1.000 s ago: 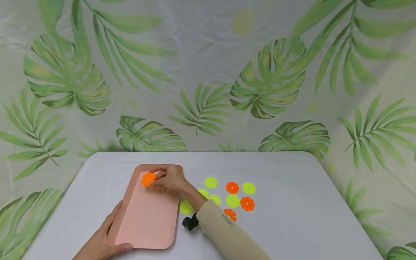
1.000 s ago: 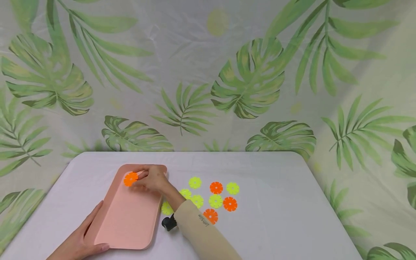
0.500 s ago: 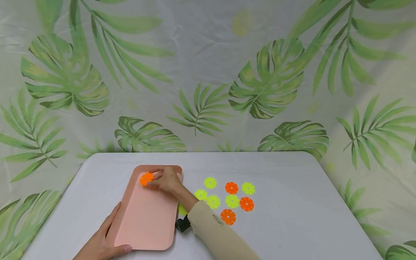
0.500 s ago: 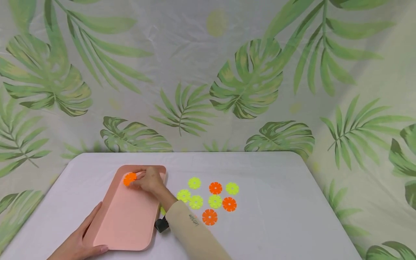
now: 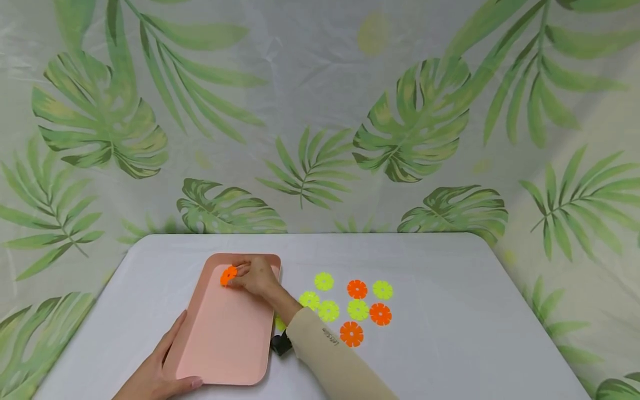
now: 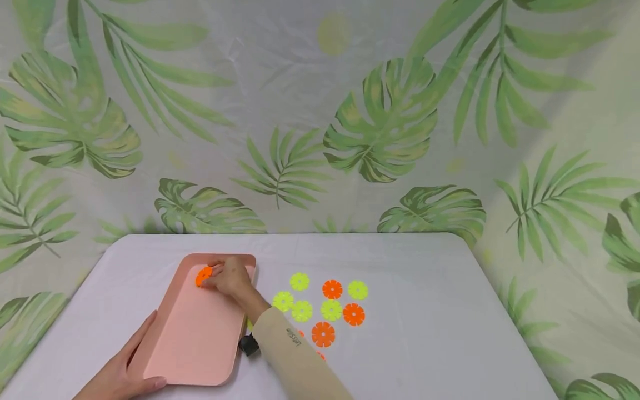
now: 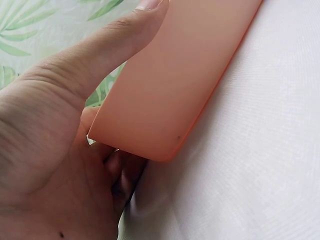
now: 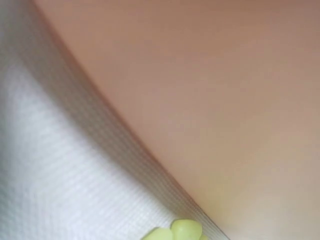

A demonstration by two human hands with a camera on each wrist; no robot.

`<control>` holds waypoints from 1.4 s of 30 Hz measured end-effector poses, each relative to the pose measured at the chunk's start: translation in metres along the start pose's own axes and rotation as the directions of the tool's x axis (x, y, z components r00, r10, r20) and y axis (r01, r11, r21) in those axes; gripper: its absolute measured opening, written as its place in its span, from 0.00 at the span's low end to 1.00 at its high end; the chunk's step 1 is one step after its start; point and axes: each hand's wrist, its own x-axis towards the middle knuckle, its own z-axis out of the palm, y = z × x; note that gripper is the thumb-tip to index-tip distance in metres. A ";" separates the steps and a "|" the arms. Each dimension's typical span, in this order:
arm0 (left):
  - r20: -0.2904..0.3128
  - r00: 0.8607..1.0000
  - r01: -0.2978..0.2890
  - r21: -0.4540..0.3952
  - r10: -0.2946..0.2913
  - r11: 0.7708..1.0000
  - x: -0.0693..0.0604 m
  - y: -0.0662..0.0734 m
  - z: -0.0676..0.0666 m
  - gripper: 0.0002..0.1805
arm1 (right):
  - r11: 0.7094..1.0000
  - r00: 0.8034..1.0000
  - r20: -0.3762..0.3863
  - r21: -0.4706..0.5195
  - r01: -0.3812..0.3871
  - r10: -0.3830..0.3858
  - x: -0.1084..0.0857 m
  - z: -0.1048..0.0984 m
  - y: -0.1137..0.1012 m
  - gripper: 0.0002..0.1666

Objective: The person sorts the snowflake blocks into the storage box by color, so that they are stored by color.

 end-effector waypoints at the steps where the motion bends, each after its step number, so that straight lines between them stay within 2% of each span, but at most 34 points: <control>1: 0.009 1.000 0.003 -0.013 -0.003 1.000 0.000 0.001 0.000 0.69 | 1.000 1.000 0.002 0.004 0.002 -0.002 0.000 0.000 0.000 0.26; 6: 0.029 0.999 0.022 -0.051 -0.021 0.998 0.001 0.004 0.000 0.69 | 1.000 1.000 0.005 -0.024 0.007 -0.007 0.000 0.000 0.002 0.28; 10: 0.010 1.000 0.010 -0.047 -0.009 0.999 0.001 0.002 0.001 0.69 | 0.998 1.000 -0.002 -0.055 0.007 -0.007 0.000 0.000 0.003 0.29; 14: -0.003 1.000 0.011 -0.031 -0.011 0.999 0.001 0.003 0.002 0.69 | 0.996 1.000 -0.013 -0.092 0.019 -0.020 0.000 0.001 0.004 0.28; 18: 0.006 1.000 0.028 -0.041 -0.028 0.999 0.001 0.003 0.003 0.69 | 0.991 0.999 -0.024 -0.129 0.039 -0.042 -0.001 0.002 0.005 0.26; 23: 0.020 1.000 0.024 -0.066 -0.023 0.998 0.001 0.003 0.004 0.70 | 0.982 0.998 -0.049 -0.184 0.037 -0.047 -0.002 0.003 0.006 0.26; 27: 0.019 0.999 0.032 -0.074 -0.030 0.997 0.001 0.003 0.005 0.70 | 0.990 0.999 -0.041 -0.142 0.028 -0.034 -0.003 0.003 0.006 0.27; 36: 0.000 1.000 0.016 -0.050 -0.016 0.999 -0.001 0.003 0.003 0.70 | 0.998 0.997 0.048 -0.015 0.059 -0.058 -0.002 -0.008 0.001 0.26; 40: 0.008 0.999 0.032 -0.052 -0.032 0.998 -0.002 0.003 0.002 0.70 | 0.995 0.991 0.094 0.018 0.098 -0.100 -0.002 -0.020 -0.005 0.25; 42: 0.012 0.999 0.040 -0.054 -0.040 0.998 -0.002 0.003 0.001 0.70 | 0.991 0.985 0.109 -0.001 0.135 -0.134 -0.003 -0.028 -0.008 0.25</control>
